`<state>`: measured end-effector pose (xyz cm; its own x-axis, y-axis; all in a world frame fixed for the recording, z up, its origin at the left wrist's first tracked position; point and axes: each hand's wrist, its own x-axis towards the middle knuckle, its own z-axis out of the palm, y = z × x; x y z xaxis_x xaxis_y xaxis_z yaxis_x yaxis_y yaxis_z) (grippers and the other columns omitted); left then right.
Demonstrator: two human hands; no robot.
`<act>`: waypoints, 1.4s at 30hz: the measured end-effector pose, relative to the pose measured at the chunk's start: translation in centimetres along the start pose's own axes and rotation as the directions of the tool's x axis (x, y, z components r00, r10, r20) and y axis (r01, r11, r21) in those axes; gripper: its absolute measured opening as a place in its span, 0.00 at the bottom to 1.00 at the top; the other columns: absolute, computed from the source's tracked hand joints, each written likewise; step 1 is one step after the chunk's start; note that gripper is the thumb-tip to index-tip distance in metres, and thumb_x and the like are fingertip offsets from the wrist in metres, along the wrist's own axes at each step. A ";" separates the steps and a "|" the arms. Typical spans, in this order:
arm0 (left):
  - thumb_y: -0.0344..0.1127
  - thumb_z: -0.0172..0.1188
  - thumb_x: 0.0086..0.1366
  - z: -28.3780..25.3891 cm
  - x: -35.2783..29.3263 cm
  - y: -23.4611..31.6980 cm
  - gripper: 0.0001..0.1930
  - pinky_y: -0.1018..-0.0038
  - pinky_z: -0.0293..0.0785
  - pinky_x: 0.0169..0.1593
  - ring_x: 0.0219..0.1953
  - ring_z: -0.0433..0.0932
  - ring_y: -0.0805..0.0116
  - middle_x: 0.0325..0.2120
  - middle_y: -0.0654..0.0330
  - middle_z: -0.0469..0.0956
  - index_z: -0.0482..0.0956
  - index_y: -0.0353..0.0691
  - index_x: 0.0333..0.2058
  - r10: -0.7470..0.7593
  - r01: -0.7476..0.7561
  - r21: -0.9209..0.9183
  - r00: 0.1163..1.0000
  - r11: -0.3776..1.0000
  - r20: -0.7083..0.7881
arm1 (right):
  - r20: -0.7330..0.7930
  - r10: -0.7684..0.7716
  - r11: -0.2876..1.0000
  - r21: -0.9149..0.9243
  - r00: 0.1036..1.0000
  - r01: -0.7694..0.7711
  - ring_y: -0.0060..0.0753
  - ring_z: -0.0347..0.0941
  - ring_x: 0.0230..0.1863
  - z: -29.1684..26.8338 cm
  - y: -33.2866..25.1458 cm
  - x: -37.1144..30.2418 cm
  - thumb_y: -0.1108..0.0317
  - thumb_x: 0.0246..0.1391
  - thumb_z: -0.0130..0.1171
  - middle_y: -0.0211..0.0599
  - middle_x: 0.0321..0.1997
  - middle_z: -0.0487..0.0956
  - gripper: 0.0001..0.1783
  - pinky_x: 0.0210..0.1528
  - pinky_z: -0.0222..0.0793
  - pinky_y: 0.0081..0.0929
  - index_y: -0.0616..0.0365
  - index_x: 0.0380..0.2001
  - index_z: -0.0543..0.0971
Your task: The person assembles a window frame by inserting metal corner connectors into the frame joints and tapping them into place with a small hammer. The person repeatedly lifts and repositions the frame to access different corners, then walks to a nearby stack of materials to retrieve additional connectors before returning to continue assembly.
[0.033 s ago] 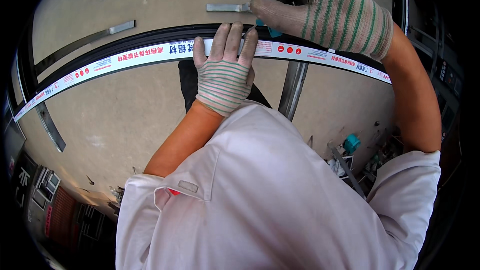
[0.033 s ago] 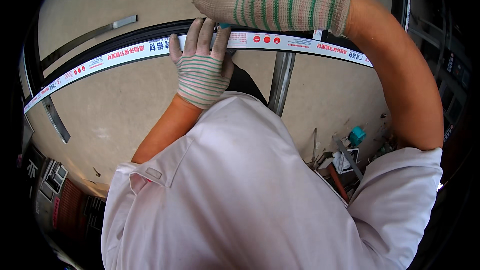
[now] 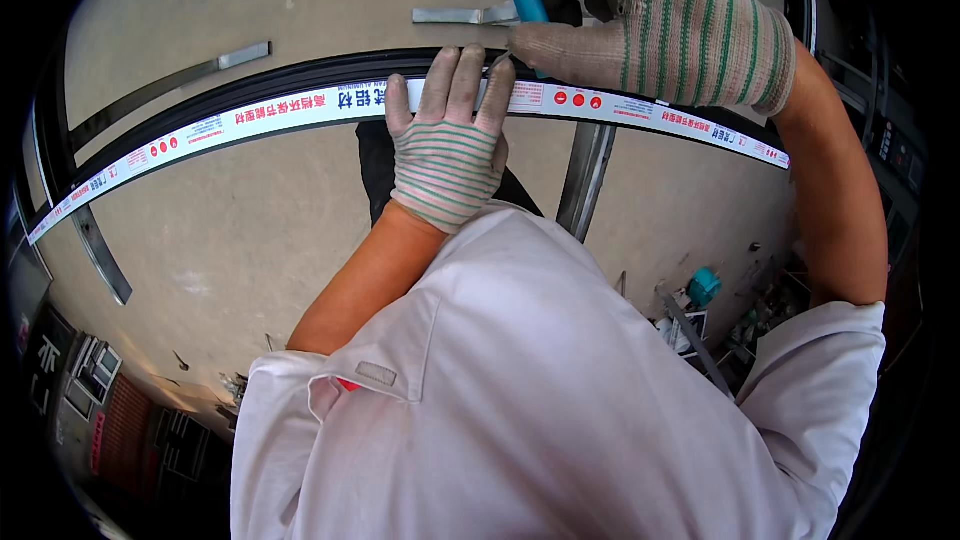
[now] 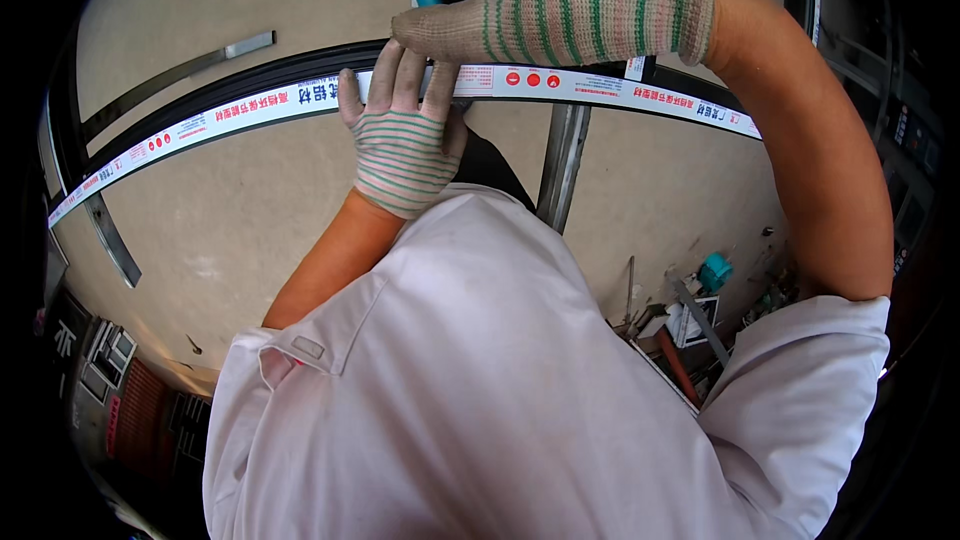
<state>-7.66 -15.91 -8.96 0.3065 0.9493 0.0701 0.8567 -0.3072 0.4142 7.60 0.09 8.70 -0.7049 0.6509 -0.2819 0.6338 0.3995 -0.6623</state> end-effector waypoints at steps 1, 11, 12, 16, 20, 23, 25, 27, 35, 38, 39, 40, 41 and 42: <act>0.39 0.68 0.50 0.1 -0.1 0.0 0.36 0.34 0.43 0.69 0.70 0.64 0.50 0.63 0.53 0.70 0.74 0.50 0.62 0.012 -0.012 -0.013 1.000 1.000 0.001 | 0.043 0.002 0.999 -0.041 0.999 0.000 0.29 0.76 0.23 -0.6 -0.5 -0.2 0.64 0.63 0.61 0.38 0.24 0.81 0.27 0.31 0.77 0.24 0.70 0.60 0.76; 0.37 0.67 0.52 -0.2 0.1 0.3 0.39 0.34 0.42 0.69 0.70 0.64 0.55 0.65 0.56 0.68 0.71 0.53 0.66 0.006 -0.006 -0.028 1.000 1.000 -0.001 | 0.372 0.055 0.873 -0.469 0.927 0.136 0.37 0.75 0.15 -2.2 -0.3 1.5 0.47 0.68 0.55 0.41 0.12 0.74 0.27 0.21 0.71 0.26 0.58 0.25 0.84; 0.37 0.66 0.52 -0.2 0.1 0.2 0.39 0.35 0.41 0.69 0.70 0.64 0.55 0.65 0.56 0.68 0.71 0.53 0.66 -0.005 0.005 -0.032 1.000 0.999 0.008 | 0.363 0.100 0.878 -0.471 0.926 0.090 0.36 0.74 0.15 -1.9 -0.1 1.8 0.47 0.69 0.54 0.41 0.11 0.74 0.27 0.21 0.70 0.25 0.58 0.25 0.85; 0.37 0.66 0.52 -0.1 0.2 0.1 0.38 0.37 0.38 0.71 0.70 0.64 0.54 0.64 0.57 0.69 0.71 0.51 0.66 0.006 -0.006 -0.022 1.000 1.000 -0.001 | 0.336 0.257 0.948 -0.272 0.906 -0.168 0.29 0.74 0.16 -1.6 -0.5 2.2 0.54 0.70 0.53 0.38 0.13 0.75 0.22 0.20 0.70 0.24 0.61 0.32 0.85; 0.38 0.66 0.52 -0.2 0.2 0.2 0.37 0.36 0.37 0.71 0.70 0.63 0.54 0.65 0.57 0.69 0.72 0.50 0.64 0.006 -0.006 -0.005 1.000 1.000 0.013 | 0.309 0.414 0.801 0.323 0.856 -0.504 0.24 0.76 0.19 -0.8 -0.3 1.1 0.62 0.68 0.54 0.34 0.19 0.78 0.16 0.22 0.71 0.22 0.65 0.46 0.83; 0.40 0.67 0.52 -0.2 0.1 0.0 0.36 0.34 0.38 0.71 0.71 0.63 0.53 0.65 0.55 0.68 0.73 0.48 0.63 0.028 -0.028 0.010 0.999 1.000 0.017 | 0.360 0.528 0.639 0.428 0.769 -0.639 0.26 0.78 0.22 -0.7 -1.3 1.2 0.64 0.67 0.57 0.34 0.24 0.81 0.16 0.25 0.74 0.23 0.64 0.49 0.82; 0.41 0.68 0.52 -0.3 0.0 -0.2 0.36 0.33 0.39 0.70 0.71 0.62 0.51 0.65 0.53 0.68 0.73 0.46 0.63 0.046 -0.046 -0.010 0.999 0.999 0.014 | 0.133 0.313 0.807 0.485 0.940 -0.337 0.28 0.81 0.36 1.8 1.1 -0.7 0.55 0.64 0.65 0.34 0.37 0.84 0.19 0.42 0.79 0.30 0.56 0.51 0.83; 0.42 0.68 0.51 -0.3 -0.1 -0.2 0.36 0.32 0.40 0.70 0.71 0.62 0.51 0.66 0.52 0.68 0.73 0.45 0.62 0.050 -0.050 0.007 0.999 0.999 0.021 | 0.085 0.131 0.943 0.296 0.988 -0.151 0.23 0.78 0.37 1.9 2.7 -1.4 0.54 0.65 0.64 0.31 0.39 0.84 0.21 0.42 0.78 0.28 0.55 0.54 0.82; 0.38 0.66 0.52 -0.2 0.0 0.0 0.39 0.32 0.44 0.69 0.71 0.62 0.51 0.66 0.54 0.67 0.69 0.49 0.66 0.019 -0.019 -0.003 1.000 1.000 0.024 | -0.041 -0.392 0.863 -0.362 0.919 0.352 0.27 0.78 0.24 0.7 3.8 0.0 0.60 0.66 0.60 0.37 0.26 0.82 0.17 0.27 0.75 0.30 0.61 0.49 0.83; 0.37 0.66 0.52 -0.4 0.2 0.1 0.41 0.34 0.43 0.69 0.70 0.64 0.52 0.65 0.56 0.68 0.68 0.51 0.68 0.014 -0.013 -0.029 1.000 1.000 0.008 | -0.144 0.154 0.936 -0.294 0.978 -0.191 0.26 0.73 0.18 3.1 3.1 -1.2 0.47 0.66 0.62 0.33 0.19 0.80 0.22 0.27 0.75 0.23 0.56 0.39 0.88; 0.37 0.66 0.52 -0.3 0.2 0.1 0.41 0.34 0.42 0.69 0.70 0.64 0.53 0.65 0.56 0.68 0.68 0.51 0.68 0.018 -0.018 -0.021 1.000 1.000 0.002 | -0.302 0.121 0.972 -0.157 0.945 -0.175 0.30 0.68 0.12 4.3 4.0 -1.4 0.41 0.65 0.61 0.34 0.11 0.74 0.29 0.21 0.71 0.26 0.59 0.30 0.89; 0.37 0.66 0.51 -0.2 0.2 0.1 0.41 0.35 0.42 0.70 0.69 0.64 0.53 0.64 0.56 0.69 0.68 0.51 0.68 0.023 -0.023 -0.016 1.000 1.000 -0.005 | -0.281 0.209 0.964 -0.102 0.937 -0.245 0.29 0.69 0.12 4.2 3.9 -1.4 0.39 0.65 0.59 0.34 0.10 0.74 0.31 0.20 0.70 0.27 0.60 0.30 0.89; 0.37 0.66 0.51 -0.1 0.2 0.2 0.41 0.35 0.41 0.70 0.69 0.64 0.53 0.65 0.56 0.69 0.68 0.51 0.68 0.019 -0.019 -0.013 1.000 1.000 -0.005 | -0.255 0.294 0.948 -0.048 0.921 -0.316 0.28 0.69 0.12 4.1 3.8 -1.4 0.37 0.65 0.58 0.34 0.10 0.73 0.34 0.19 0.70 0.27 0.60 0.29 0.89; 0.37 0.66 0.51 0.0 0.1 0.2 0.41 0.35 0.41 0.70 0.69 0.64 0.53 0.65 0.56 0.69 0.68 0.51 0.68 0.015 -0.015 -0.011 1.000 1.000 -0.005 | -0.225 0.377 0.922 0.004 0.899 -0.386 0.27 0.70 0.12 3.9 3.6 -1.2 0.35 0.65 0.57 0.34 0.10 0.73 0.36 0.19 0.69 0.27 0.61 0.29 0.88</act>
<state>-7.49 -15.81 -8.85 0.3174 0.9448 0.0812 0.8475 -0.3210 0.4227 9.51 -1.80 3.95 -0.3229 0.8805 -0.3472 0.8555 0.1147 -0.5049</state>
